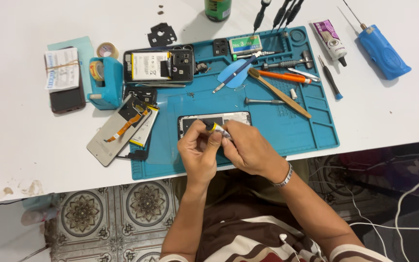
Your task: The person applies adhesive from a small tube along the edges of a disassembled smartphone frame. They repeatedly squeeze the tube, wipe the nozzle, and reposition the phone while working on a blue mat with various tools and parts nearby.
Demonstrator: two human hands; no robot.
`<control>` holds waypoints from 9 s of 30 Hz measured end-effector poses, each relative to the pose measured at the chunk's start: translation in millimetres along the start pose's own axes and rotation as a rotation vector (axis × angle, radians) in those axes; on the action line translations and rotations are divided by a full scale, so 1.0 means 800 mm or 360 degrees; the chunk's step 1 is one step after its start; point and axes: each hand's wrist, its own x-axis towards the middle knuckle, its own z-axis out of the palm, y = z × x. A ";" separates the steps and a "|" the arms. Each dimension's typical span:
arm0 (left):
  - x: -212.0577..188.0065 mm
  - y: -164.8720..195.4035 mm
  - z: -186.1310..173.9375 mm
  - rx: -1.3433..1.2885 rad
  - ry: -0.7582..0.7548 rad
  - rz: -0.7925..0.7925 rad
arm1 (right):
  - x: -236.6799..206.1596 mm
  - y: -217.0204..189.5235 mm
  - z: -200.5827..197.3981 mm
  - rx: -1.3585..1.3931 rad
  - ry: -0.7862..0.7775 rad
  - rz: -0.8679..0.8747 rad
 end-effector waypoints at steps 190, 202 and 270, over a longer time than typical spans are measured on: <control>0.015 0.004 0.035 0.0717 0.0027 0.0217 | -0.023 0.034 0.001 0.1105 0.0293 0.0253; 0.015 0.020 0.032 0.0692 -0.0119 0.0202 | -0.027 0.033 0.000 0.1167 0.0358 0.0353; 0.014 0.042 0.019 0.0888 -0.0007 0.0035 | 0.007 0.003 -0.041 0.1006 -0.0200 0.0399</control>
